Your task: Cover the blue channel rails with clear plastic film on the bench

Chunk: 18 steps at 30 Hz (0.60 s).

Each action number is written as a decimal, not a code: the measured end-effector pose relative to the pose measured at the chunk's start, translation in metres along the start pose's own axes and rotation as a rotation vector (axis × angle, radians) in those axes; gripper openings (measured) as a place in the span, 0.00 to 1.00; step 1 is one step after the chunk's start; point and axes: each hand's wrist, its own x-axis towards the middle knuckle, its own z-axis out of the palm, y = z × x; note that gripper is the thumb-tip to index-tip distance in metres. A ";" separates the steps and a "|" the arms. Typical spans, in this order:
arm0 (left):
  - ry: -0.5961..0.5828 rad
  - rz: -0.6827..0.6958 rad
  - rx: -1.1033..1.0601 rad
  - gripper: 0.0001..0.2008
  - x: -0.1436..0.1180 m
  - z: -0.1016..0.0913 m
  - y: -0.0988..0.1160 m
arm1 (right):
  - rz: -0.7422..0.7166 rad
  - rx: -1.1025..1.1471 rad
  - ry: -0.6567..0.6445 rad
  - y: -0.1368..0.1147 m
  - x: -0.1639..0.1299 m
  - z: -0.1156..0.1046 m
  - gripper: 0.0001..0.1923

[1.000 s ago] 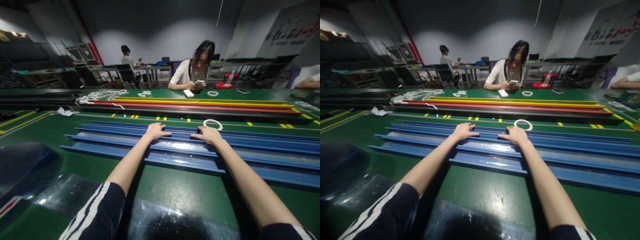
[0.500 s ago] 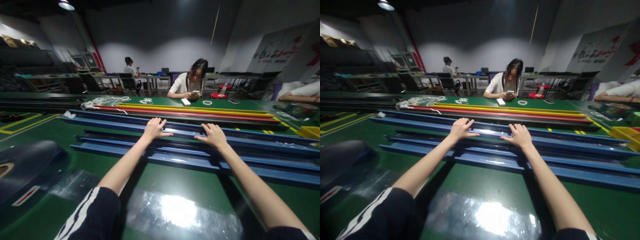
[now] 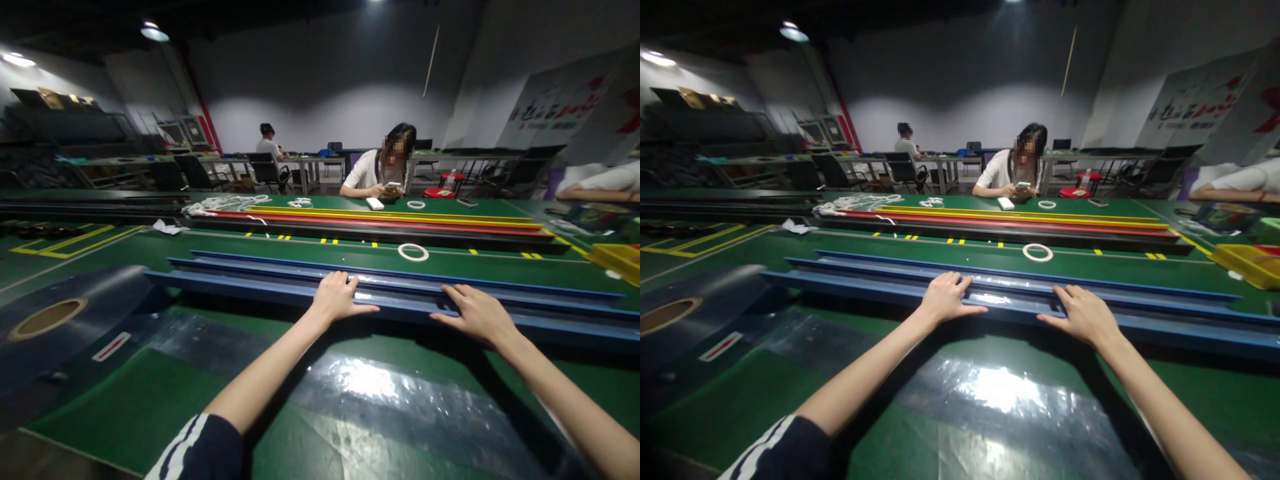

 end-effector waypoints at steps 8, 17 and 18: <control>-0.043 -0.011 -0.074 0.41 -0.013 0.017 0.037 | 0.008 0.003 -0.044 0.013 -0.038 0.007 0.33; -0.021 -0.002 -0.061 0.41 -0.030 0.034 0.034 | -0.046 -0.015 -0.018 -0.003 -0.050 0.024 0.35; -0.003 -0.002 -0.061 0.41 -0.033 0.035 0.033 | -0.061 -0.023 -0.001 -0.005 -0.050 0.027 0.35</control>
